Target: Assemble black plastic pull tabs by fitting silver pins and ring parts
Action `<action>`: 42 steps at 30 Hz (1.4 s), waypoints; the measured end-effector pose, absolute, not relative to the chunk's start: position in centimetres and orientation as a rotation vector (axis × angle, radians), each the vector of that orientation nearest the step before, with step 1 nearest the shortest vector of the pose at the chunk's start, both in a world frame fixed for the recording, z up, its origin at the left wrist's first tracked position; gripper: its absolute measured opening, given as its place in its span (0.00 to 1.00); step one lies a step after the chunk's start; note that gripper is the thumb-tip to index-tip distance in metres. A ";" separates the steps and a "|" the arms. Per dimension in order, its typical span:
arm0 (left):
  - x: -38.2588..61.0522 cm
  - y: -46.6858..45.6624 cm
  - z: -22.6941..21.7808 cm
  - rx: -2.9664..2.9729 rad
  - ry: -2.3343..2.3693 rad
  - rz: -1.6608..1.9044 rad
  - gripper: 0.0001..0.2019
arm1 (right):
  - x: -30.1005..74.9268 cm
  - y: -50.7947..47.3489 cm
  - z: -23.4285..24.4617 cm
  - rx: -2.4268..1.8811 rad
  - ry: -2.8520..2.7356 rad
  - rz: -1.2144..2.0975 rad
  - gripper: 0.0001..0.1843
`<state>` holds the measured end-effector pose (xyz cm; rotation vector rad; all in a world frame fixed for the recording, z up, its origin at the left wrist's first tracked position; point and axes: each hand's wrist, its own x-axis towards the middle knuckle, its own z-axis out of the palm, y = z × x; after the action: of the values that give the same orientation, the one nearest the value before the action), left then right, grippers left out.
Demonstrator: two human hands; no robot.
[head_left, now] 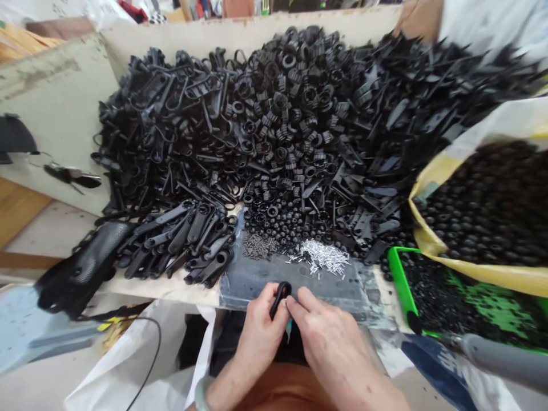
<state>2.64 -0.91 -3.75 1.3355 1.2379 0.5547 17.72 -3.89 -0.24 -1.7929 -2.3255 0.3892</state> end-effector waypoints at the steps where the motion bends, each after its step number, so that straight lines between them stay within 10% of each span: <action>1: 2.7 -1.0 -3.6 1.370 1.237 0.537 0.06 | 18.0 -4.0 0.0 -1.801 -2.327 0.429 0.16; 8: 1.0 0.0 -2.4 1.544 1.480 0.648 0.04 | 20.8 -6.8 3.8 -1.748 -2.219 0.190 0.28; 15: 1.2 0.9 -1.7 1.198 1.298 0.837 0.11 | 26.2 -1.0 1.5 -2.102 -1.700 0.051 0.11; 30: 2.4 2.3 0.0 0.353 0.883 0.601 0.15 | 28.7 2.3 0.4 -2.396 -1.632 -0.051 0.06; 42: 2.4 2.2 -0.4 0.327 0.789 0.606 0.13 | 20.9 0.0 -1.6 -1.315 -1.138 1.014 0.11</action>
<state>2.38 2.25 -0.40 0.3272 0.7892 0.6059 20.91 0.02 -1.57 -1.3146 -1.1379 1.0143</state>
